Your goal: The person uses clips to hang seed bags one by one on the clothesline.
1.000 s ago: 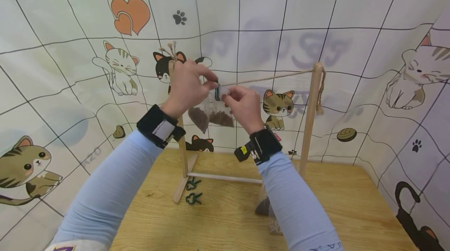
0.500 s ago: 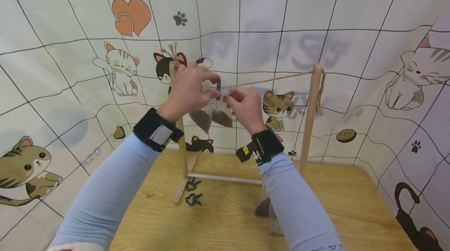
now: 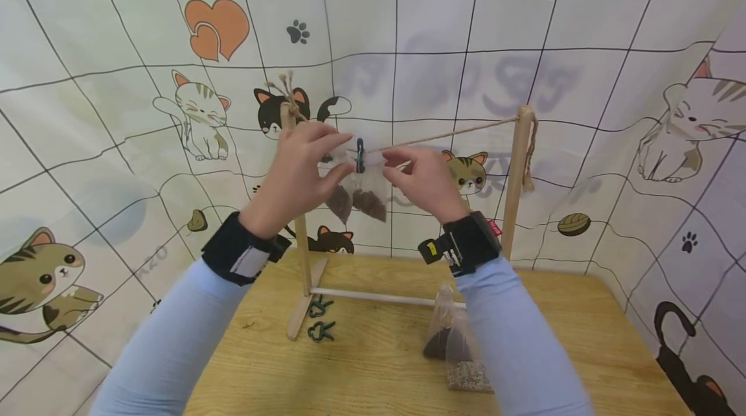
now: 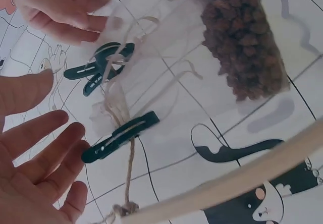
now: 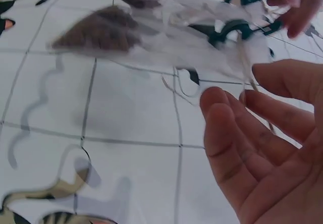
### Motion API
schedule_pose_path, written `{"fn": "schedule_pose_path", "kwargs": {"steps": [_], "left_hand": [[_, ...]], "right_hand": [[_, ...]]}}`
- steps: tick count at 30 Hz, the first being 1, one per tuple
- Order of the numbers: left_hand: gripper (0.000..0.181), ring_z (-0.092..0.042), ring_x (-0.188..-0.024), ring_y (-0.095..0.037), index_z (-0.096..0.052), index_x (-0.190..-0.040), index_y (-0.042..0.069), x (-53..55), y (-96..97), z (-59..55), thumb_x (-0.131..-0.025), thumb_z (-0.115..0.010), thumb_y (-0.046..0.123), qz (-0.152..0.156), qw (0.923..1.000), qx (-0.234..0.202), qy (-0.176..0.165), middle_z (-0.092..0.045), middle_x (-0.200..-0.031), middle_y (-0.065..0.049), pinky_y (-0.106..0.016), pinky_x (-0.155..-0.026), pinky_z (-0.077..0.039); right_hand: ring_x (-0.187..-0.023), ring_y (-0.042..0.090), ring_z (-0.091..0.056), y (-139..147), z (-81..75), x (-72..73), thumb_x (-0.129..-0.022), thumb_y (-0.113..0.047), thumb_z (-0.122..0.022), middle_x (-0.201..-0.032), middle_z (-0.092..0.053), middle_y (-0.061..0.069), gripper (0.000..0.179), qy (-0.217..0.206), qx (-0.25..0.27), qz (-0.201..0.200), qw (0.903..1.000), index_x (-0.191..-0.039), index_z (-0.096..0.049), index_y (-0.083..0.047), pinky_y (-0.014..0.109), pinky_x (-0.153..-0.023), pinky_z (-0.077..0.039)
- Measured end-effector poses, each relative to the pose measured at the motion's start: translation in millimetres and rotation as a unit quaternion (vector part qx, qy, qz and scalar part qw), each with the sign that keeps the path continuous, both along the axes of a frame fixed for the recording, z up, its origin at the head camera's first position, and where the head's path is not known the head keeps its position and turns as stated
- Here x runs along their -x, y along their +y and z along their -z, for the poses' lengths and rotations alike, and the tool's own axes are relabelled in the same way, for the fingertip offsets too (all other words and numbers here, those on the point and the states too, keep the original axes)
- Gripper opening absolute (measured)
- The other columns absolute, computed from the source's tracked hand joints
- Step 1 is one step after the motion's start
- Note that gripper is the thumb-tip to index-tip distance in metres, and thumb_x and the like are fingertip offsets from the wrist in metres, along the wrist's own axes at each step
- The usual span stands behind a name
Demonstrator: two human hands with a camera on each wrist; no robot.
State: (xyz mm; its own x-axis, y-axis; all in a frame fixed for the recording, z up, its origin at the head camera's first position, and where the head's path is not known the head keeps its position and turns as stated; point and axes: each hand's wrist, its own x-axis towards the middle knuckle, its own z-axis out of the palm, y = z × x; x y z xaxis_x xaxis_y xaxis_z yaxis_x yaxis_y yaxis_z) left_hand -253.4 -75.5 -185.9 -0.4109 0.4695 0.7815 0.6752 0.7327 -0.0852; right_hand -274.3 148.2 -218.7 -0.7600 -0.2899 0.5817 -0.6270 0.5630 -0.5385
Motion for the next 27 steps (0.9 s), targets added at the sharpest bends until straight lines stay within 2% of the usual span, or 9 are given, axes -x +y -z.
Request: {"fn": "schedule_pose_path", "kwargs": {"steps": [4, 7, 11, 14, 17, 20, 27], "left_hand": [[0.038, -0.053, -0.106, -0.025, -0.061, -0.119, 0.008, -4.3, -7.8, 14.3, -0.085, -0.065, 0.023, 0.036, 0.9975, -0.031, 0.052, -0.061, -0.113, -0.008, -0.041, -0.092, -0.036], [0.036, -0.052, -0.111, -0.027, -0.060, -0.120, 0.008, -7.9, -12.4, 25.8, -0.087, -0.061, 0.021, 0.044, 0.9944, -0.043, 0.086, -0.060, -0.120, -0.011, -0.040, -0.094, -0.037], [0.038, -0.049, -0.117, -0.028, -0.057, -0.125, 0.009, -12.7, -17.7, 40.6, -0.089, -0.058, 0.021, 0.043, 0.9875, -0.058, 0.140, -0.057, -0.127, -0.012, -0.041, -0.095, -0.037], [0.040, -0.050, -0.116, -0.028, -0.057, -0.124, 0.008, -16.3, -20.1, 52.9, -0.086, -0.061, 0.020, 0.038, 0.9821, -0.071, 0.170, -0.057, -0.128, -0.011, -0.042, -0.094, -0.038], [0.041, -0.051, -0.116, -0.028, -0.058, -0.123, 0.007, -19.3, -21.3, 67.5, -0.085, -0.063, 0.022, 0.029, 0.9807, -0.080, 0.176, -0.058, -0.127, -0.011, -0.043, -0.093, -0.038], [0.043, -0.051, -0.117, -0.028, -0.057, -0.125, 0.008, -21.4, -22.1, 83.3, -0.086, -0.062, 0.025, 0.017, 0.9825, -0.084, 0.165, -0.058, -0.127, -0.011, -0.043, -0.094, -0.038], [0.044, -0.052, -0.115, -0.029, -0.058, -0.124, 0.008, -20.8, -23.5, 121.7, -0.084, -0.063, 0.025, 0.006, 0.9835, -0.108, 0.145, -0.059, -0.126, -0.012, -0.044, -0.089, -0.039]], "right_hand": [[-0.077, 0.013, -0.061, 16, -3.2, -14.4, -0.092, -0.030, -0.055, -0.110, -0.066, 0.004, 0.035, 0.046, -0.040, 0.019, 0.9980, -0.124, -0.059, -0.017, 0.031, -0.060, -0.047], [-0.079, 0.013, -0.061, 27, -1.1, -24.0, -0.092, -0.028, -0.056, -0.107, -0.066, 0.004, 0.032, 0.097, -0.057, 0.029, 0.9933, -0.121, -0.061, -0.016, 0.031, -0.063, -0.048], [-0.082, 0.016, -0.059, 40, 9.5, -34.2, -0.091, -0.024, -0.057, -0.103, -0.064, 0.008, 0.032, 0.173, -0.089, 0.054, 0.9794, -0.119, -0.061, -0.011, 0.031, -0.066, -0.048], [-0.090, 0.022, -0.057, 49, 24.2, -41.0, -0.090, -0.020, -0.059, -0.107, -0.062, 0.010, 0.033, 0.220, -0.096, 0.074, 0.9680, -0.120, -0.060, -0.008, 0.034, -0.072, -0.046], [-0.099, 0.026, -0.055, 54, 42.3, -46.4, -0.085, -0.015, -0.063, -0.111, -0.061, 0.012, 0.034, 0.260, -0.080, 0.086, 0.9583, -0.119, -0.061, -0.007, 0.038, -0.080, -0.046], [-0.107, 0.029, -0.053, 57, 61.4, -50.6, -0.081, -0.013, -0.066, -0.112, -0.061, 0.013, 0.037, 0.280, -0.062, 0.095, 0.9533, -0.118, -0.062, -0.007, 0.041, -0.087, -0.044], [-0.110, 0.026, -0.054, 58, 103.5, -55.6, -0.079, -0.012, -0.067, -0.116, -0.061, 0.010, 0.039, 0.265, -0.044, 0.110, 0.9569, -0.118, -0.062, -0.006, 0.038, -0.089, -0.043]]}}
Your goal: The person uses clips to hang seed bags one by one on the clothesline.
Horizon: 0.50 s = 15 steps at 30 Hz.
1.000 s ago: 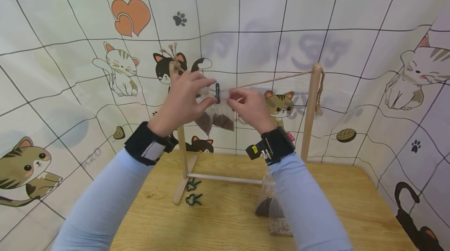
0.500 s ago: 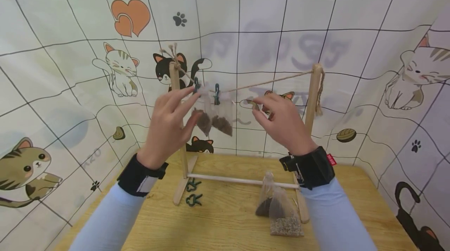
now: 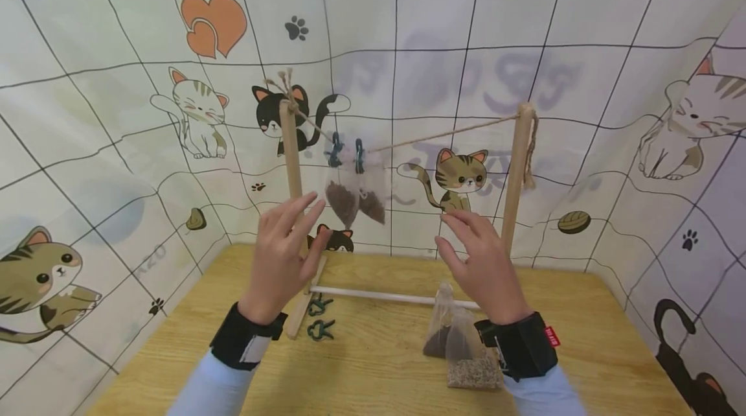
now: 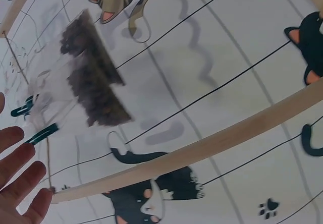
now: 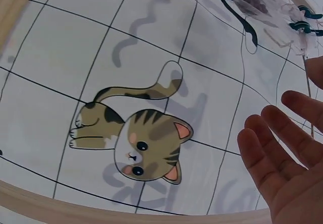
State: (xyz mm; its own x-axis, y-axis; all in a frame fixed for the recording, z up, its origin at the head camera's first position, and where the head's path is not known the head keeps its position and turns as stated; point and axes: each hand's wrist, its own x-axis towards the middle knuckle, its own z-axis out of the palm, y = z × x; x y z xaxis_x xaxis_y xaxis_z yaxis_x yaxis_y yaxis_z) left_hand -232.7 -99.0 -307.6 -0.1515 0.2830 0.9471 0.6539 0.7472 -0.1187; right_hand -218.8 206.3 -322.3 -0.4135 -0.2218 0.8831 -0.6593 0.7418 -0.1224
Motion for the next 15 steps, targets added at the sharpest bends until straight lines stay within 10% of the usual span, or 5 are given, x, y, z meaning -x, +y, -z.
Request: {"fn": "schedule_pose_path", "kwargs": {"steps": [15], "left_hand": [[0.043, -0.056, -0.108, -0.028, -0.061, -0.118, 0.007, 2.0, -5.4, 88.5, -0.079, -0.067, 0.023, -0.024, 0.9965, -0.036, -0.072, -0.061, -0.120, -0.011, -0.043, -0.082, -0.040]], "right_hand": [[-0.102, 0.019, -0.055, -13, 81.7, -3.8, -0.081, -0.012, -0.067, -0.116, -0.060, 0.007, 0.039, -0.079, 0.045, 0.009, 0.9958, -0.119, -0.060, -0.007, 0.020, -0.079, -0.044]]}}
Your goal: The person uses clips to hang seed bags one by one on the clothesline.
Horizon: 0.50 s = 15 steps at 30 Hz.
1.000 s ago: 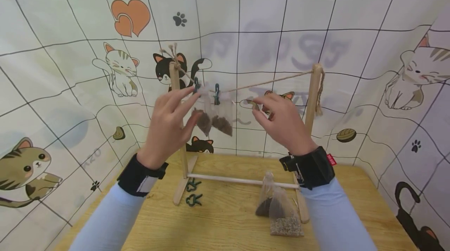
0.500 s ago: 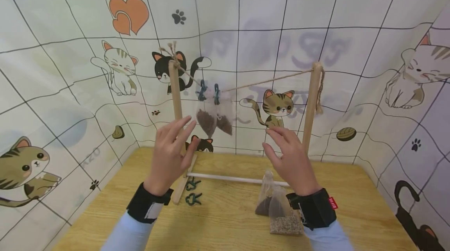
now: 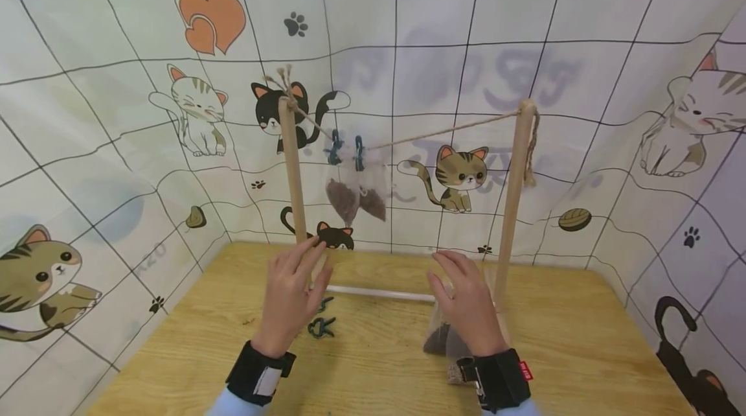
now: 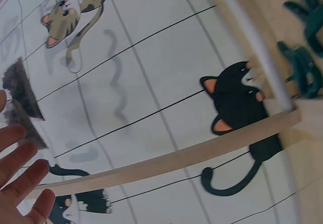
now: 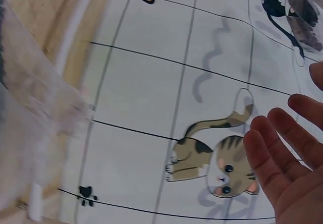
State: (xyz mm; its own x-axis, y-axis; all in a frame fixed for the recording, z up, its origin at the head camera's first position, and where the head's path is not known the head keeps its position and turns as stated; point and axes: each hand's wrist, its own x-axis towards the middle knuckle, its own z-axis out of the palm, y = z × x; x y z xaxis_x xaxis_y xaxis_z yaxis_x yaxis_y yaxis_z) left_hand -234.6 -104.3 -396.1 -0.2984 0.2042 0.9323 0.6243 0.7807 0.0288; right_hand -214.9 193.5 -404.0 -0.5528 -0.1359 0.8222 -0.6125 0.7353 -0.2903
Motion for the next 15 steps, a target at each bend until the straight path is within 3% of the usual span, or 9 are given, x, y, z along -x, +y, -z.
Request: {"fn": "schedule_pose_path", "kwargs": {"steps": [8, 15], "left_hand": [[0.045, -0.056, -0.108, -0.027, -0.055, -0.127, 0.009, -0.1, -0.7, 31.3, -0.086, -0.061, 0.028, -0.008, 0.9972, 0.001, -0.074, -0.060, -0.121, -0.009, -0.042, -0.082, -0.040], [0.037, -0.061, -0.093, -0.026, -0.065, -0.112, 0.003, 1.1, -4.1, 50.9, -0.083, -0.067, 0.025, -0.019, 0.9900, 0.009, -0.139, -0.064, -0.107, -0.012, -0.040, -0.078, -0.048]], "right_hand": [[-0.093, 0.018, -0.059, -11, 37.0, 0.4, -0.086, -0.019, -0.063, -0.121, -0.058, 0.005, 0.036, -0.067, 0.034, -0.003, 0.9972, -0.121, -0.060, -0.012, 0.032, -0.068, -0.052], [-0.094, 0.012, -0.057, -32, 59.2, 0.1, -0.086, -0.023, -0.064, -0.117, -0.058, -0.001, 0.035, -0.093, 0.037, -0.012, 0.9949, -0.120, -0.060, -0.016, 0.031, -0.067, -0.051]]}}
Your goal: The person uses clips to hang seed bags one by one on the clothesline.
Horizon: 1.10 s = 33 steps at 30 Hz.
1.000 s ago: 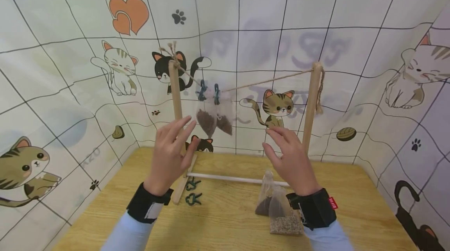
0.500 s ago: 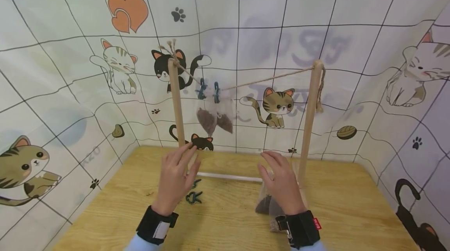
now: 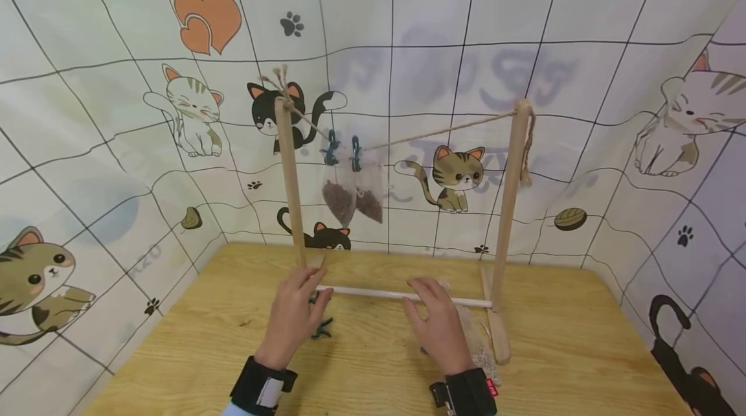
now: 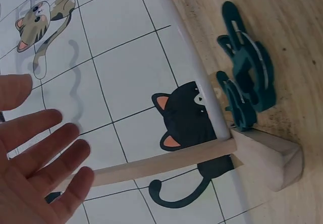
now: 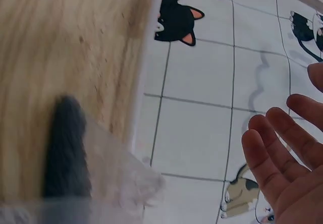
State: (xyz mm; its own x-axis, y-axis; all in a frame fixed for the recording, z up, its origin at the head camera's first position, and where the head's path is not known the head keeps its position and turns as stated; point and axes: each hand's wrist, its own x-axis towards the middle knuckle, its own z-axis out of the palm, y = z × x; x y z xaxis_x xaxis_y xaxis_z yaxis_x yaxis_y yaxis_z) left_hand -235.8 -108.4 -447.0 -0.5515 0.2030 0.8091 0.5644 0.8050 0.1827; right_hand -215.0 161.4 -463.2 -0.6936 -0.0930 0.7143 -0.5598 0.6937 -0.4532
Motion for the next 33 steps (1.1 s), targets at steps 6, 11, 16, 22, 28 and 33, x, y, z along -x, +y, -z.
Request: {"fn": "schedule_pose_path", "kwargs": {"steps": [6, 11, 16, 22, 28, 33], "left_hand": [[0.032, -0.061, -0.084, -0.022, -0.067, -0.105, 0.004, -0.2, -7.1, 11.0, -0.082, -0.069, 0.025, -0.017, 0.9973, 0.008, -0.071, -0.064, -0.100, -0.011, -0.034, -0.070, -0.050], [0.031, -0.060, -0.077, -0.017, -0.068, -0.103, 0.005, 2.0, -13.2, 17.3, -0.081, -0.069, 0.027, -0.038, 0.9929, 0.020, -0.111, -0.065, -0.093, -0.009, -0.027, -0.062, -0.048], [0.026, -0.057, -0.068, -0.015, -0.070, -0.096, 0.006, 4.1, -16.6, 24.1, -0.078, -0.072, 0.025, -0.045, 0.9878, 0.045, -0.142, -0.064, -0.087, -0.008, -0.022, -0.055, -0.043], [0.027, -0.059, -0.073, -0.016, -0.070, -0.097, 0.009, 7.2, -16.1, 33.2, -0.074, -0.074, 0.024, -0.040, 0.9764, 0.092, -0.191, -0.063, -0.090, -0.007, -0.023, -0.059, -0.047], [0.021, -0.057, -0.074, -0.015, -0.069, -0.083, 0.010, 7.5, -14.2, 41.0, -0.069, -0.077, 0.024, -0.042, 0.9661, 0.152, -0.205, -0.061, -0.084, -0.001, -0.029, -0.064, -0.048], [0.015, -0.054, -0.069, -0.013, -0.066, -0.072, 0.013, 5.0, -12.4, 43.8, -0.066, -0.078, 0.019, -0.036, 0.9605, 0.188, -0.203, -0.060, -0.078, 0.001, -0.028, -0.062, -0.046]], "right_hand": [[-0.095, 0.013, -0.058, -29, 14.2, -2.0, -0.087, -0.027, -0.063, -0.116, -0.058, -0.005, 0.034, -0.074, 0.031, -0.026, 0.9964, -0.121, -0.060, -0.022, 0.027, -0.065, -0.051], [-0.088, 0.015, -0.059, -52, 25.1, 0.4, -0.086, -0.024, -0.064, -0.110, -0.061, -0.001, 0.032, -0.073, 0.037, -0.067, 0.9944, -0.117, -0.062, -0.018, 0.030, -0.066, -0.051], [-0.085, 0.019, -0.061, -70, 30.8, 2.2, -0.088, -0.027, -0.062, -0.110, -0.062, 0.001, 0.029, -0.094, 0.043, -0.104, 0.9892, -0.117, -0.061, -0.021, 0.029, -0.068, -0.052], [-0.084, 0.011, -0.059, -87, 35.9, 3.0, -0.090, -0.031, -0.059, -0.110, -0.061, 0.001, 0.031, -0.152, 0.024, -0.121, 0.9806, -0.118, -0.061, -0.018, 0.024, -0.067, -0.050], [-0.082, 0.006, -0.058, -96, 42.3, 3.5, -0.090, -0.024, -0.059, -0.112, -0.062, 0.002, 0.029, -0.171, 0.012, -0.143, 0.9749, -0.117, -0.061, -0.013, 0.021, -0.064, -0.048], [-0.081, 0.006, -0.058, -100, 43.9, 3.1, -0.091, -0.025, -0.057, -0.113, -0.061, 0.003, 0.028, -0.171, 0.014, -0.156, 0.9727, -0.117, -0.061, -0.014, 0.020, -0.063, -0.048]]}}
